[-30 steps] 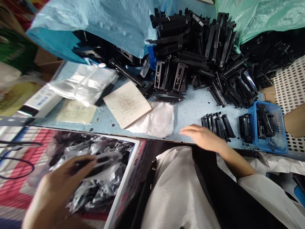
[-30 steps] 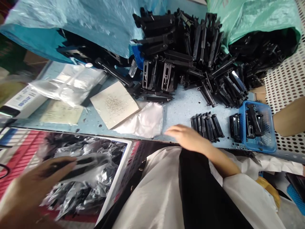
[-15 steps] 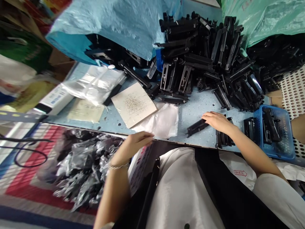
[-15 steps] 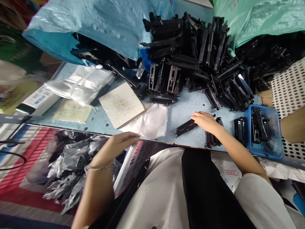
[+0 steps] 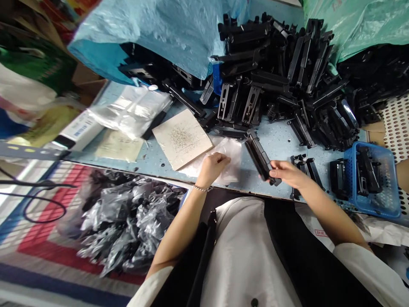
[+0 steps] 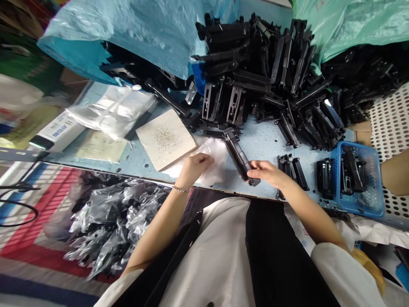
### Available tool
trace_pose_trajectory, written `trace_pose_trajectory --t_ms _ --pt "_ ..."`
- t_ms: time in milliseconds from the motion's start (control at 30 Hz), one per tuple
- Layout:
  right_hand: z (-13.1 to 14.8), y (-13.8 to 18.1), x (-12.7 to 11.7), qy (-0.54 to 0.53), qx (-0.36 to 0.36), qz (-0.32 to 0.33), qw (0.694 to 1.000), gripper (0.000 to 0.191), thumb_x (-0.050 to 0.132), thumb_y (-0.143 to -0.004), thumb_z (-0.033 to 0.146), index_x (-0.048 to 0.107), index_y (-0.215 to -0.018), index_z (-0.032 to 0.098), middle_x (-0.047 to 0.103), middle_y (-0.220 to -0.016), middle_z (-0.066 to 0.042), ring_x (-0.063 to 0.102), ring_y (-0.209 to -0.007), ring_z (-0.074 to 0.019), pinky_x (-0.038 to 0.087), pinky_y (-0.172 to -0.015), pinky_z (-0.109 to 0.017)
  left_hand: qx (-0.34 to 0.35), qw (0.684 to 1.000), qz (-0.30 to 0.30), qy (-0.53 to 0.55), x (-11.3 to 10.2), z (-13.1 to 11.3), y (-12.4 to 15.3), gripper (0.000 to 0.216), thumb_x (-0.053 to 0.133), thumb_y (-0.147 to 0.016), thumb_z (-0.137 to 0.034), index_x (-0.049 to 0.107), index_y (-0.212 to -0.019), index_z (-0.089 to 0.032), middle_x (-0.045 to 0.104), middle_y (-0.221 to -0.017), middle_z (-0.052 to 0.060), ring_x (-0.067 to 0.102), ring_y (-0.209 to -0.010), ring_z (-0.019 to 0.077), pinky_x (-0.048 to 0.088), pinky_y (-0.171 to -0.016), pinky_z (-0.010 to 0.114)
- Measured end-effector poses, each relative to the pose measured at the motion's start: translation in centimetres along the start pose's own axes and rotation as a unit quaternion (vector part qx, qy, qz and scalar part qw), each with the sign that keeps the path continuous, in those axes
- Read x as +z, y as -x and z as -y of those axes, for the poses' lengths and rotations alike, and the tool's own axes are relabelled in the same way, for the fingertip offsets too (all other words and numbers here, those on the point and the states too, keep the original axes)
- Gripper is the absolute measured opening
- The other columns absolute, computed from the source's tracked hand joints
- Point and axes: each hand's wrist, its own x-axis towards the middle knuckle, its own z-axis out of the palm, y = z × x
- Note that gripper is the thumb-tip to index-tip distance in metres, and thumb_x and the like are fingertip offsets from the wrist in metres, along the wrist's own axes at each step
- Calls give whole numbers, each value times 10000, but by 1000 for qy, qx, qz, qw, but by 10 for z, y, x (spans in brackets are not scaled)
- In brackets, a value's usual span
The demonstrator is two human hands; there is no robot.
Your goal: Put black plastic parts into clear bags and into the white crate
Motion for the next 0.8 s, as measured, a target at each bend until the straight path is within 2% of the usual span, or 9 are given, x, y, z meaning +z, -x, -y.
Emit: trace_pose_trajectory --t_ms 67,133,233,300,400,467,533,667,800 --pt "-15 -10 22 -155 22 55 986 459 786 -798 545 680 -972 134 764 -939 -105 740 -815 -203 615 -735 -309 -19 1000 -1 17 1 -2 0 184 612 -845 -335 681 -797 -171 655 -645 6 615 -631 172 484 -618 292" --pt "-34 -19 39 -250 74 47 964 433 806 -794 497 689 -956 113 773 -875 -110 744 -744 -179 616 -687 -257 9 1000 -26 14 1 0 1 140 587 -849 -265 682 -850 -162 693 -694 24 652 -658 182 528 -650 308" --pt "-58 -26 51 -343 133 -3 930 355 767 -850 405 683 -998 94 771 -831 -120 732 -668 -162 600 -604 -213 148 983 -79 -76 -2 6 6 249 477 -902 -157 717 -969 -161 762 -991 106 714 -935 239 575 -898 430" --pt "-64 -27 53 -394 154 11 906 339 716 -894 390 671 -1044 90 771 -891 -145 729 -703 -169 581 -567 -207 228 959 -91 -141 -4 8 13 382 396 -937 -105 716 -1141 -153 722 -1217 155 671 -1149 276 528 -1042 504" --pt "-61 -30 57 -470 170 63 864 375 607 -956 444 655 -1096 99 760 -1027 -169 682 -711 -146 531 -493 -189 290 938 -90 -167 -3 1 30 514 347 -971 -72 574 -1425 -155 642 -1373 183 609 -1277 287 507 -1104 513" --pt "-56 -35 62 -511 157 75 842 434 526 -982 503 652 -1094 103 758 -962 -134 596 -616 -112 484 -435 -176 329 929 -78 -149 1 -9 45 563 354 -990 -72 470 -1525 -204 615 -1414 167 603 -1296 267 518 -1110 475" --pt "-52 -39 67 -518 132 67 843 445 504 -981 527 657 -1032 113 736 -826 -81 527 -546 -97 452 -413 -168 364 922 -54 -116 6 -18 59 600 384 -1004 -82 383 -1579 -256 596 -1437 151 609 -1296 243 536 -1098 422" --pt "-48 -38 72 -430 43 -1 902 233 631 -930 364 653 -902 134 699 -749 -24 597 -596 -104 487 -507 -167 381 922 -43 -58 11 -25 74 617 431 -1012 -84 367 -1584 -307 609 -1417 128 617 -1295 217 551 -1084 367" --pt "-47 -33 68 -422 86 94 898 429 577 -909 543 641 -939 120 649 -705 -31 459 -495 -88 338 -360 -165 395 911 -98 -68 11 -17 72 649 447 -997 -47 370 -1579 -323 605 -1423 120 619 -1291 226 559 -1069 389"
